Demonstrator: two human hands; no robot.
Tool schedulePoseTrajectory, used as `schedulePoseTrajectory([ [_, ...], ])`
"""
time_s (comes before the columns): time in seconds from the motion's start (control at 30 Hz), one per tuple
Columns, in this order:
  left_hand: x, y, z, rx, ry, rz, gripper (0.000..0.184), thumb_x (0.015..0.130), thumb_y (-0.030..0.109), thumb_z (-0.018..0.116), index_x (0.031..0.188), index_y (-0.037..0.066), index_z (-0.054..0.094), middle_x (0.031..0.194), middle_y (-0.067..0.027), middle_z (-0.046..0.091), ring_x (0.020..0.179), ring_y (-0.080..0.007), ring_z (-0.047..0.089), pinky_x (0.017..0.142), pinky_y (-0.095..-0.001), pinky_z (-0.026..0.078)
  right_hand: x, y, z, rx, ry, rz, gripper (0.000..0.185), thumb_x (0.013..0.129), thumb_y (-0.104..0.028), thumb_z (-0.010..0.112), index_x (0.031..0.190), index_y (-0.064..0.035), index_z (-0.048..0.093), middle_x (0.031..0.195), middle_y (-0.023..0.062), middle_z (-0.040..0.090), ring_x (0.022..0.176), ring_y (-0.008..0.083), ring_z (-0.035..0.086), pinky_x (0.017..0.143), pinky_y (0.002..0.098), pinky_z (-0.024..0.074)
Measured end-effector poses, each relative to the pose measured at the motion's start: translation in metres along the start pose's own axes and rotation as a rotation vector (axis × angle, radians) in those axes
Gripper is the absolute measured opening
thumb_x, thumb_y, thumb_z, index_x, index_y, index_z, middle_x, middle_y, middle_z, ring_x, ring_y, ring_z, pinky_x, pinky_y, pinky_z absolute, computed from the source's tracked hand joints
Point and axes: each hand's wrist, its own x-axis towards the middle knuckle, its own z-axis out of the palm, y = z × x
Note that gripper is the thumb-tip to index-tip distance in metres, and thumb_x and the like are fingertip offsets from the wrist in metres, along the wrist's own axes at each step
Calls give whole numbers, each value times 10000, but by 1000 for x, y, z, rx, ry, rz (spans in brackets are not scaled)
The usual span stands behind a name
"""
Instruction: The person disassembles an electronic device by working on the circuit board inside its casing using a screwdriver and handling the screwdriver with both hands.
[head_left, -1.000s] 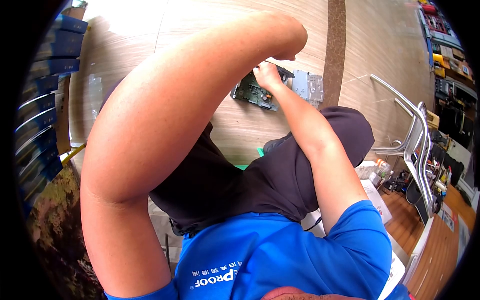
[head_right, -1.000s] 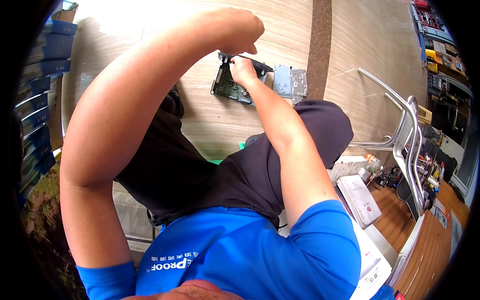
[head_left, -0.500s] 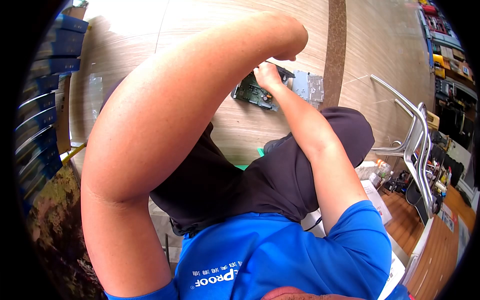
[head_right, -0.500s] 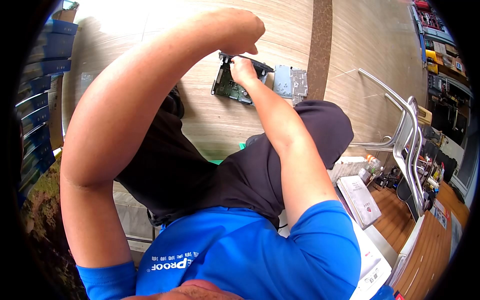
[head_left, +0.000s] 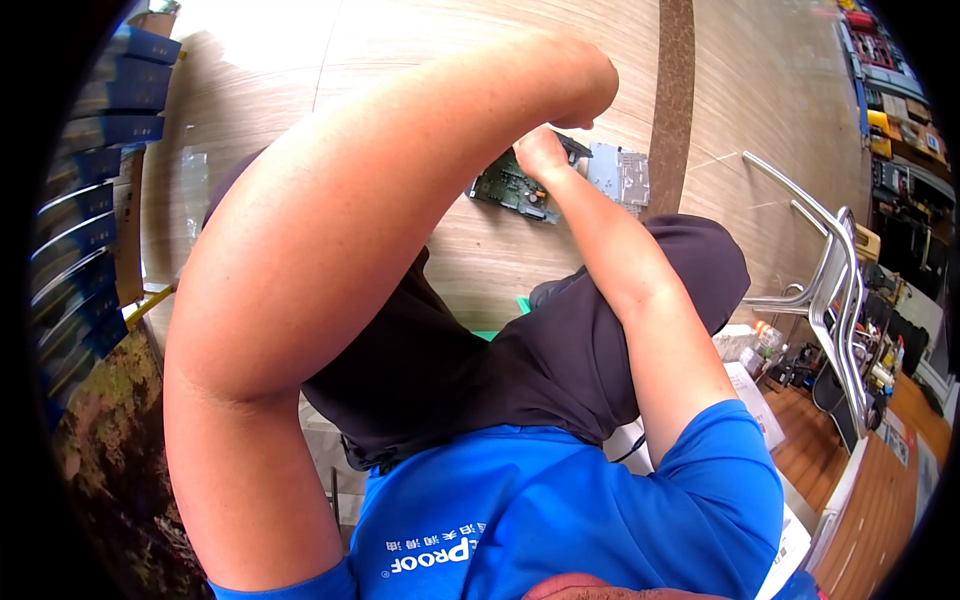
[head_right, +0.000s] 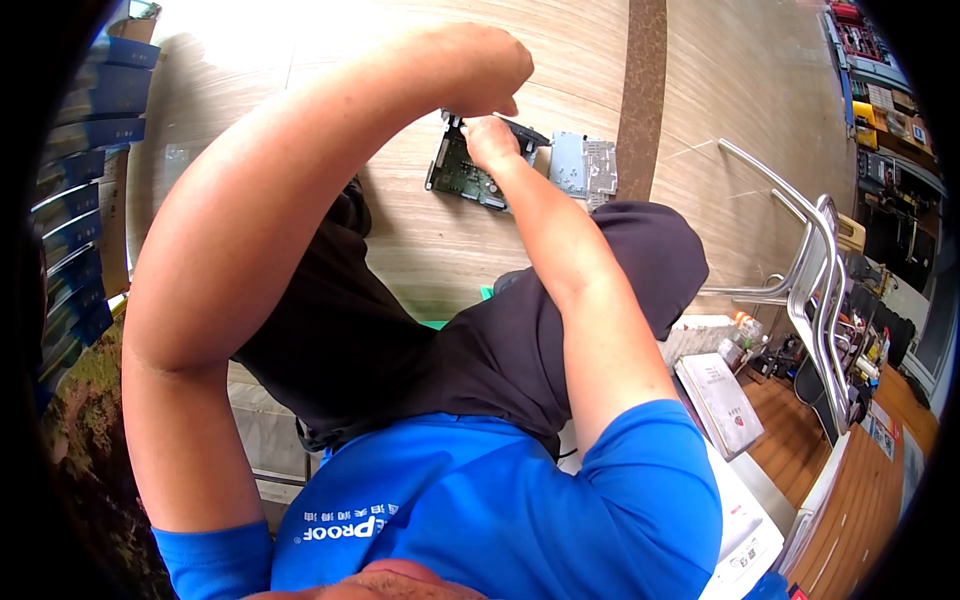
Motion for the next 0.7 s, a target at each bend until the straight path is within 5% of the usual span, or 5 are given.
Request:
schedulePoseTrajectory([
  [0.1, -3, 0, 0, -1, 0, 0, 242, 846, 219, 684, 978, 17, 697, 934, -170, 695, 880, -326, 673, 743, -425, 537, -5, -7, -11, 77, -28, 66, 284, 853, -84, 469, 1062, 17, 633, 1058, 228, 636, 1000, 346, 616, 920, 433, 475],
  [0.2, -3, 0, 0, -17, -2, 2, 237, 847, 210, 682, 975, 11, 697, 930, -173, 694, 873, -324, 673, 739, -422, 538, 4, 3, 8, 60, -12, 16, 278, 904, -215, 550, 1153, -95, 581, 1136, 224, 611, 1037, 379, 601, 895, 470, 481],
  [0.43, -2, -1, -1, -40, -15, -11, 233, 846, 204, 681, 963, 4, 700, 921, -178, 693, 867, -327, 672, 734, -425, 536, -1, -7, -15, 157, -44, 45, 333, 889, -106, 448, 1209, -99, 539, 1161, 238, 598, 1049, 371, 602, 900, 477, 482],
  [0.5, -1, -1, -1, -39, -21, -6, 237, 845, 205, 682, 965, 2, 700, 921, -180, 692, 866, -329, 671, 734, -427, 535, -4, -10, -20, 195, -47, 80, 324, 857, -69, 450, 1128, 13, 608, 1169, 238, 599, 1121, 356, 558, 967, 429, 443],
  [0.7, 1, -3, 3, -40, 10, -1, 257, 839, 223, 687, 957, -5, 698, 918, -183, 690, 867, -333, 669, 745, -431, 530, 1, -4, 0, 218, 61, 61, 308, 901, -162, 518, 1197, -83, 542, 1169, 246, 587, 1066, 382, 586, 908, 478, 474],
])
